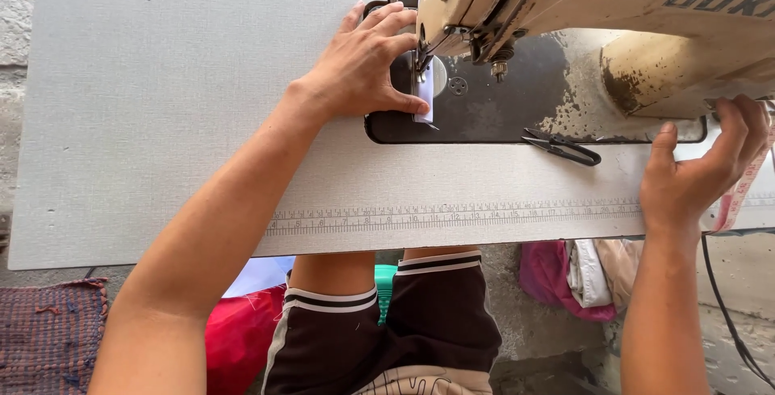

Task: Sewing and trimming light-colored fabric strips using an industrial sewing machine and snips.

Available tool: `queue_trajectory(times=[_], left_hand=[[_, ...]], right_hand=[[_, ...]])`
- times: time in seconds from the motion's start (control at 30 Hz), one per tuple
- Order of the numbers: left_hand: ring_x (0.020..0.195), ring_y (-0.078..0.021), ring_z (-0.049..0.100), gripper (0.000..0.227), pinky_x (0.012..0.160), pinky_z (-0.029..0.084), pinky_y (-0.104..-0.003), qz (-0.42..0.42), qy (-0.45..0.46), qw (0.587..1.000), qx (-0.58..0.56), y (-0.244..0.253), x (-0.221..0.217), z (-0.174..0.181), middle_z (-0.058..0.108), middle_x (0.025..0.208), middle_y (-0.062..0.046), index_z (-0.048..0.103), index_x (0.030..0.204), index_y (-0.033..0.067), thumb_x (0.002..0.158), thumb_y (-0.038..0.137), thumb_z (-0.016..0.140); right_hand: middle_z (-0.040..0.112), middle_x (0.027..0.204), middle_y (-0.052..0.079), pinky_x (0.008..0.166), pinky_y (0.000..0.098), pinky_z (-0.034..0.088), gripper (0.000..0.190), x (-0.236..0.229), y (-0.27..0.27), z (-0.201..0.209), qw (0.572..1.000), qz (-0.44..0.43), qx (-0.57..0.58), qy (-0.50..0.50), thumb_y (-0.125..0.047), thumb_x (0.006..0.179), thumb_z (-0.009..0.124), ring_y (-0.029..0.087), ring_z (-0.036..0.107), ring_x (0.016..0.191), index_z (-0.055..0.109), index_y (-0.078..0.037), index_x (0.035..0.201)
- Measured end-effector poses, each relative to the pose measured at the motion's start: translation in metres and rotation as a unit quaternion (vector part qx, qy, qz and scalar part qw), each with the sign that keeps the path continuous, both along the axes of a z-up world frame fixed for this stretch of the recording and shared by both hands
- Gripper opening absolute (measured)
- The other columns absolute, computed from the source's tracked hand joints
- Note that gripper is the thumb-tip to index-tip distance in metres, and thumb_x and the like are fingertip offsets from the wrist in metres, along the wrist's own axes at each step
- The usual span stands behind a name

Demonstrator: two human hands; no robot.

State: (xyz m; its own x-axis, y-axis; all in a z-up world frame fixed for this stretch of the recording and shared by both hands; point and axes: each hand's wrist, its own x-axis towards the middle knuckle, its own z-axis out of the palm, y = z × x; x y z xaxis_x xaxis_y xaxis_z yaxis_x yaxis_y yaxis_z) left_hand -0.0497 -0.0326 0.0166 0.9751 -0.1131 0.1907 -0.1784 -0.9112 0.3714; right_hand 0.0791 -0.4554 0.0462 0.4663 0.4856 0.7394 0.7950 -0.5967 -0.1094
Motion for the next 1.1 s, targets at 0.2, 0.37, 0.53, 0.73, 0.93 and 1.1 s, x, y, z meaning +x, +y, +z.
queue_trajectory(times=[0.2,0.37,0.53,0.73,0.93,1.1], left_hand=[[0.149,-0.0368,0.029,0.096,0.119,0.014,-0.064,0.002,-0.005,1.0,0.008,0.0,0.0,0.001,0.041,0.158,-0.018,0.058,0.14,0.0064,0.078,0.077,0.076],[0.15,-0.0357,0.028,0.097,0.119,0.013,-0.065,0.0,-0.005,1.0,0.013,0.001,0.001,-0.002,0.04,0.159,-0.017,0.058,0.14,0.0064,0.079,0.08,0.074],[0.148,-0.0372,0.029,0.1,0.116,0.012,-0.07,-0.005,-0.007,1.0,0.022,0.0,0.002,-0.005,0.038,0.159,-0.02,0.059,0.144,0.0101,0.076,0.081,0.075],[0.148,-0.0378,0.028,0.1,0.115,0.01,-0.073,-0.002,-0.008,1.0,0.03,0.0,0.002,-0.007,0.04,0.158,-0.017,0.063,0.14,0.009,0.075,0.084,0.076],[0.145,-0.0393,0.03,0.093,0.111,0.011,-0.075,-0.007,-0.012,1.0,0.012,0.003,0.002,0.001,0.042,0.156,-0.016,0.067,0.135,0.0084,0.076,0.079,0.08],[0.144,-0.0387,0.03,0.094,0.111,0.013,-0.073,-0.011,-0.009,1.0,0.02,-0.002,-0.001,-0.004,0.041,0.157,-0.019,0.066,0.137,0.0084,0.077,0.079,0.079]], right_hand=[[0.047,0.138,0.034,0.101,0.0644,0.041,0.037,0.0,-0.001,0.001,1.0,0.01,-0.013,-0.02,0.006,0.104,0.07,0.049,0.046,0.126,0.053,0.023,0.132],[0.051,0.139,0.036,0.101,0.0633,0.046,0.046,0.004,-0.003,-0.004,1.0,-0.015,-0.014,-0.015,0.016,0.097,0.077,0.05,0.051,0.125,0.055,0.022,0.137],[0.056,0.134,0.037,0.095,0.0622,0.045,0.044,0.005,-0.008,-0.007,0.999,-0.018,-0.027,-0.02,0.013,0.097,0.075,0.052,0.054,0.118,0.056,0.021,0.136],[0.061,0.133,0.04,0.096,0.062,0.047,0.048,0.004,-0.01,-0.012,0.999,-0.047,-0.023,-0.001,0.012,0.099,0.076,0.056,0.06,0.117,0.054,0.02,0.141],[0.063,0.132,0.038,0.096,0.0613,0.046,0.046,0.007,-0.011,-0.016,0.997,-0.067,-0.02,0.013,0.007,0.101,0.074,0.054,0.059,0.117,0.055,0.018,0.14],[0.072,0.117,0.028,0.091,0.0539,0.05,0.019,0.009,-0.031,-0.024,0.997,-0.051,-0.063,0.009,0.014,0.099,0.072,0.047,0.067,0.107,0.073,0.014,0.117]])
